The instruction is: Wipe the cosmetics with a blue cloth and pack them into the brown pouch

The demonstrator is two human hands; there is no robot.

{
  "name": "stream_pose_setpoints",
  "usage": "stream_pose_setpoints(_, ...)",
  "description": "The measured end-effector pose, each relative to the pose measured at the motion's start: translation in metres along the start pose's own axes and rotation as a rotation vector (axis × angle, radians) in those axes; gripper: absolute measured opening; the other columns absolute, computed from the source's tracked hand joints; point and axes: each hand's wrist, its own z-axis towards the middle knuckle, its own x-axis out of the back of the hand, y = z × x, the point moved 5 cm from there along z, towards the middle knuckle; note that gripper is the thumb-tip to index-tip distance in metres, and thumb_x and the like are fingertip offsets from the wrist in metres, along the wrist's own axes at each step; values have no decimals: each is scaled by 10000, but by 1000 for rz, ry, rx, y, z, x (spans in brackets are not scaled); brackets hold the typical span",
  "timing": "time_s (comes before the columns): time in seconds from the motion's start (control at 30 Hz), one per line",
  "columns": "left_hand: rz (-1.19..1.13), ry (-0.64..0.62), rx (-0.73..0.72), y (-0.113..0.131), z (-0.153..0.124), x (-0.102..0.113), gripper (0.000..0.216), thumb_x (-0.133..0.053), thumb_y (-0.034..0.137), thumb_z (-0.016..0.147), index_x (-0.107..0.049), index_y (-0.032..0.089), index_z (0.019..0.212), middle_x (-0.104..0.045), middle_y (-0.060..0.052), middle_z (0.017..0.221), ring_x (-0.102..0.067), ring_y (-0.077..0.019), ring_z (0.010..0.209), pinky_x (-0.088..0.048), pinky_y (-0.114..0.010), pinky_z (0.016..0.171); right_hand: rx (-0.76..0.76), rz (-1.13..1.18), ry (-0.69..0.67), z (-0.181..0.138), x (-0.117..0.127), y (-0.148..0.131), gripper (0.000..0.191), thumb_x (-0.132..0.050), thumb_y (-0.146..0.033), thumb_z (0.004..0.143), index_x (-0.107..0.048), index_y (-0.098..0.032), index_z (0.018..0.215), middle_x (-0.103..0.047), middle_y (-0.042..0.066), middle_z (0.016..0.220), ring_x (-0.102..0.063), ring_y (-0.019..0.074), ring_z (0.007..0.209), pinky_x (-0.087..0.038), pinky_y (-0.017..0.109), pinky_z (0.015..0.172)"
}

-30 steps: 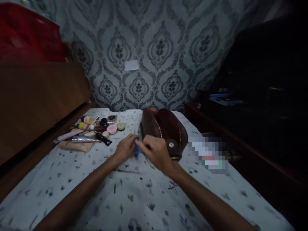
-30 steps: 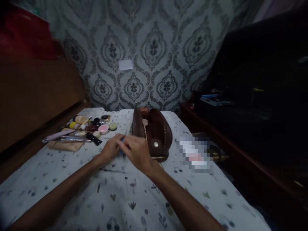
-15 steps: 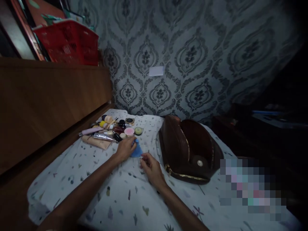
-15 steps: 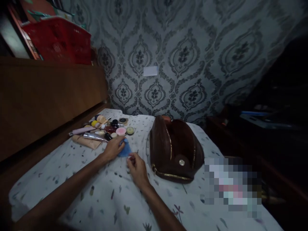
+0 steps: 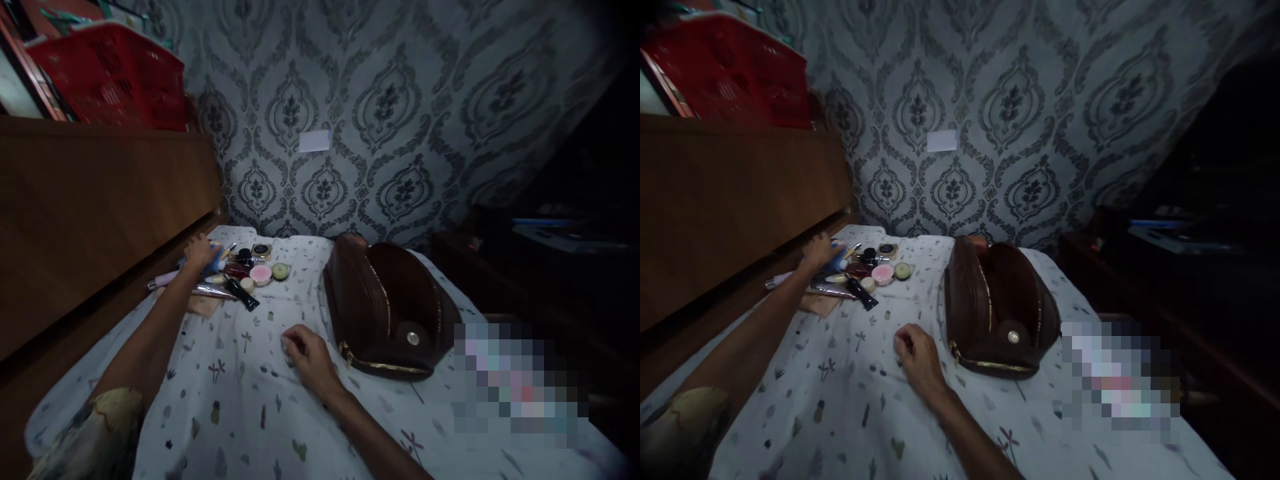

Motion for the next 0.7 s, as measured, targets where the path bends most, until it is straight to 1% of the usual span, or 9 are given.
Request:
stream_pose_setpoints(0.1,7,-80,55,-11,3,-17,662,-604,511,818,-517,42,1277,-642,-306,1200,-626,-427,1113,-497,-478,861,12,-9,-1,1,1,1,153,-498,-235,841,-622,-186,765,-597,9,691,-530,153,653,-392,259,615)
stream_pose_setpoints(0.2,9,-83,49,-14,-1,-23,672,-607,535,813,-500,71,1287,-652,-285,1202,-629,-417,1123,-499,-472,869,19,-9,-8,1,0,1,158,-493,-224,843,-622,-185,760,-597,12,707,-531,151,665,-388,256,621)
stream_pose_setpoints(0.3,0,-38,13,-9,-7,-19,696,-604,546,816,-443,100,1325,-586,-280,1308,-585,-410,1196,-492,-478,901,12,-10,1,0,0,1,147,-500,-209,834,-619,-183,752,-589,8,698,-529,148,666,-388,252,620)
stream_pose_setpoints(0.37,-10,-11,-9,-4,-12,-13,695,-609,530,814,-422,99,1327,-547,-279,1348,-574,-416,1203,-492,-490,906,10,-17,10,-1,0,2,136,-509,-193,821,-624,-182,749,-581,2,685,-524,144,660,-389,250,619)
stream_pose_setpoints(0.5,-60,58,-51,9,-26,8,639,-617,483,804,-431,109,1287,-571,-260,1298,-613,-424,1124,-505,-499,872,-9,37,16,0,-1,6,151,-512,-209,831,-656,-170,806,-597,5,698,-538,139,649,-422,258,624)
stream_pose_setpoints(0.57,-98,104,-127,21,-42,20,624,-615,467,802,-425,121,1285,-579,-243,1281,-613,-416,1121,-506,-489,870,-43,124,35,0,-2,11,195,-532,-260,848,-682,-161,922,-628,21,759,-569,147,676,-459,269,640)
stream_pose_setpoints(0.6,-120,119,-188,29,-54,25,618,-612,457,803,-419,128,1288,-583,-230,1275,-613,-405,1124,-507,-481,872,-75,187,57,0,-1,14,250,-550,-304,852,-684,-158,1005,-646,36,821,-587,153,700,-478,275,641)
stream_pose_setpoints(0.63,-148,120,-264,39,-69,28,607,-607,439,803,-414,137,1292,-589,-210,1270,-614,-388,1127,-511,-468,872,-117,262,81,0,-1,17,328,-573,-354,851,-672,-157,1095,-658,56,906,-604,158,728,-499,282,645)
stream_pose_setpoints(0.7,-216,93,-429,59,-107,27,580,-597,414,798,-420,147,1282,-613,-171,1223,-627,-353,1105,-523,-444,865,-207,429,127,-1,0,22,510,-626,-451,828,-611,-170,1253,-641,99,1111,-631,167,802,-536,300,687)
